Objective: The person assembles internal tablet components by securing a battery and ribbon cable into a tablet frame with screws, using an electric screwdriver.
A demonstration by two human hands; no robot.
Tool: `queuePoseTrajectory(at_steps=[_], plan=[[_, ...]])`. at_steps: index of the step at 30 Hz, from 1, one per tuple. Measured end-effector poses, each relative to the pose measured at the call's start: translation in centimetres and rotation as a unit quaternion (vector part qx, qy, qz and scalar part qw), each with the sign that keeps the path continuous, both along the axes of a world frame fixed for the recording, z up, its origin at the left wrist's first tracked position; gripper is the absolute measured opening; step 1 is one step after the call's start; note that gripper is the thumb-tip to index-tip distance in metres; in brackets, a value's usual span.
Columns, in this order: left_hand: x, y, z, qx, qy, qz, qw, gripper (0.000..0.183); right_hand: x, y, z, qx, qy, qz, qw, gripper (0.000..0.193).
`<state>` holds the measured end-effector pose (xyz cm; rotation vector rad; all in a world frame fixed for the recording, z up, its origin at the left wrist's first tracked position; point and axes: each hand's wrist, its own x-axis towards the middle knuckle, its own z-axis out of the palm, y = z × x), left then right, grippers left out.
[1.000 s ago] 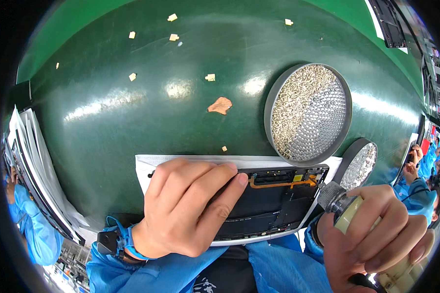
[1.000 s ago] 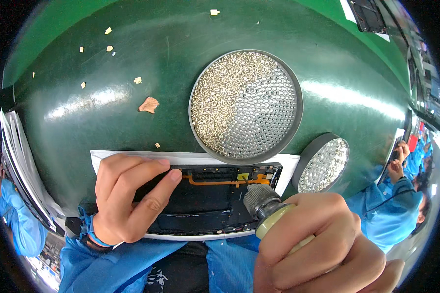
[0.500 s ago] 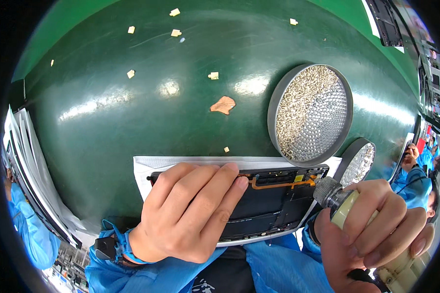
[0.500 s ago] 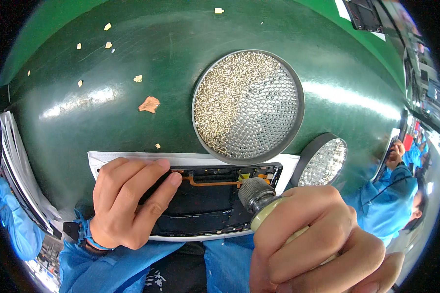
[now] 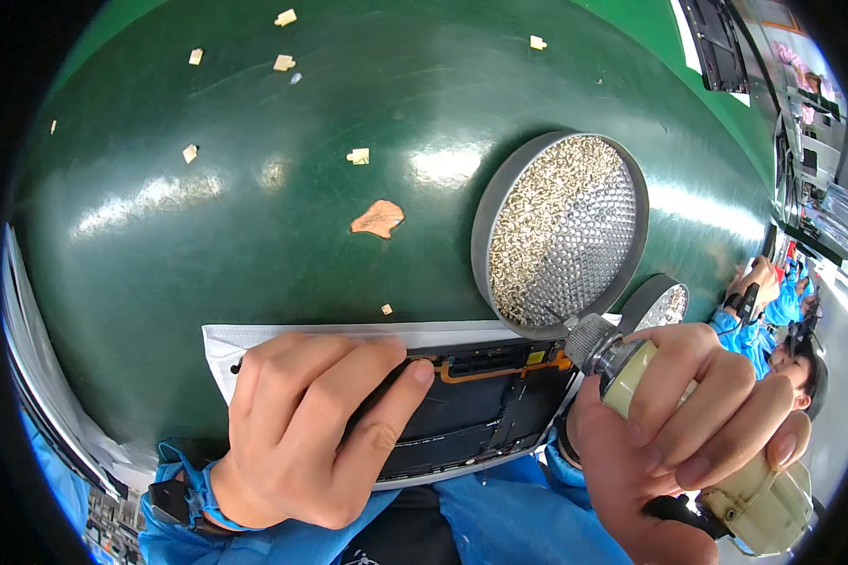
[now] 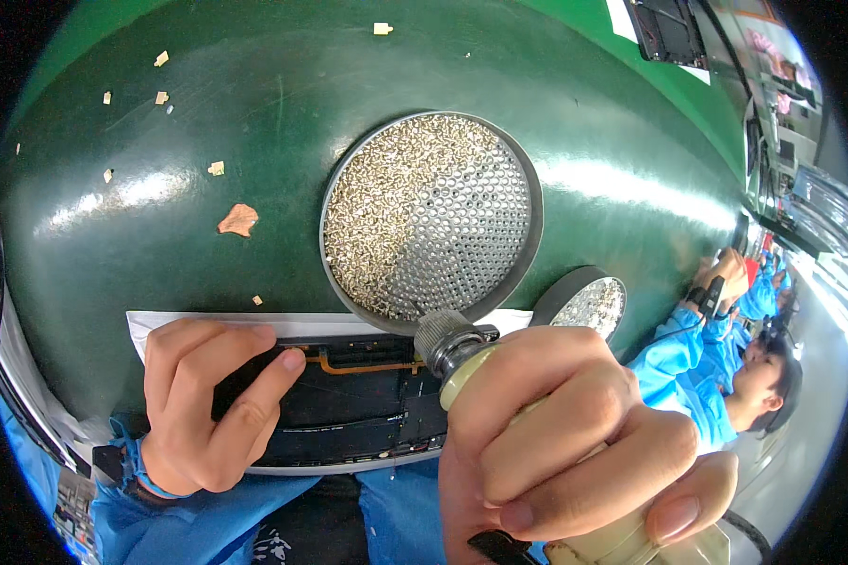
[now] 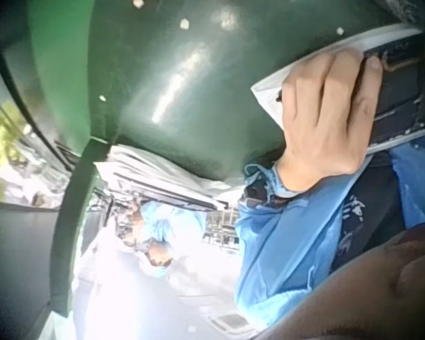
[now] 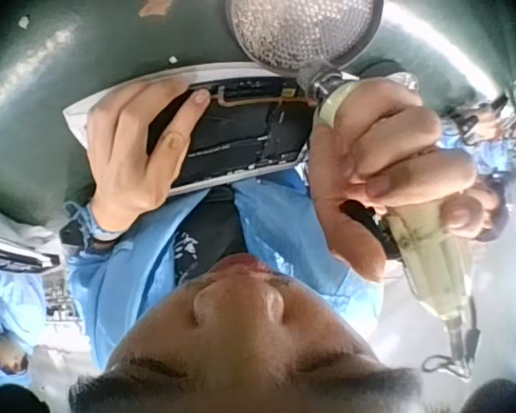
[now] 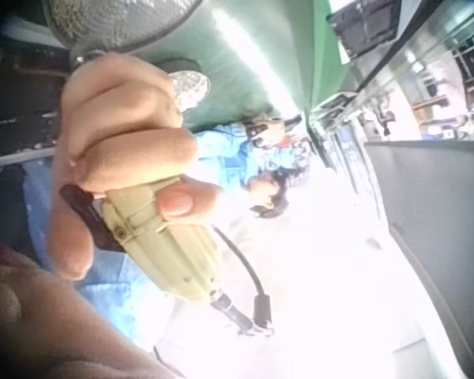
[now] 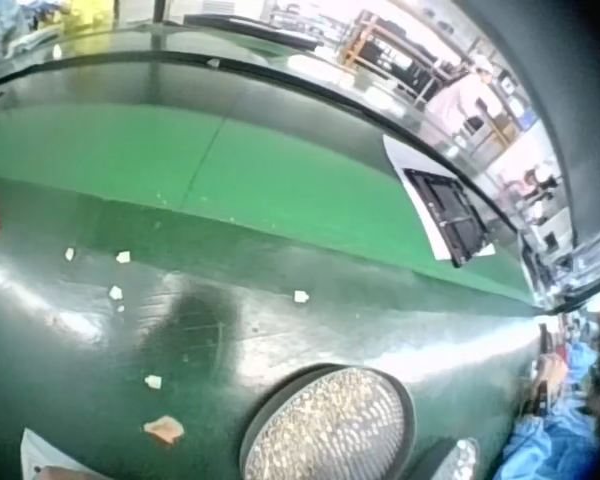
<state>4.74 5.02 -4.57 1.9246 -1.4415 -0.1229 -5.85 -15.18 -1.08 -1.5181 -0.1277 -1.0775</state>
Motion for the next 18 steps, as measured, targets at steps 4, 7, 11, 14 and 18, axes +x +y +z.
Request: queuePoseTrajectory(at_steps=[4,7,11,14,18], plan=[[-0.1,-0.1,-0.1,-0.001,-0.003,0.002,1.000,0.036,0.0,-0.6,-0.2,-0.010,0.007,0.018,1.000,0.065],[-0.1,-0.3,-0.1,-0.002,-0.004,0.001,1.000,0.035,-0.7,-1.5,0.0,-0.024,0.032,0.089,0.995,0.072],[-0.2,-0.4,0.6,0.016,0.016,-0.017,1.000,0.042,-0.8,-1.6,-0.1,-0.037,0.034,0.102,0.994,0.072],[-0.3,-0.2,0.4,0.015,0.018,-0.011,1.000,0.041,-0.1,-0.5,-0.7,-0.025,0.014,0.049,0.998,0.068],[-0.1,0.0,0.6,0.018,0.015,-0.013,1.000,0.044,1.0,0.2,-0.7,-0.021,-0.018,0.005,1.000,0.058]])
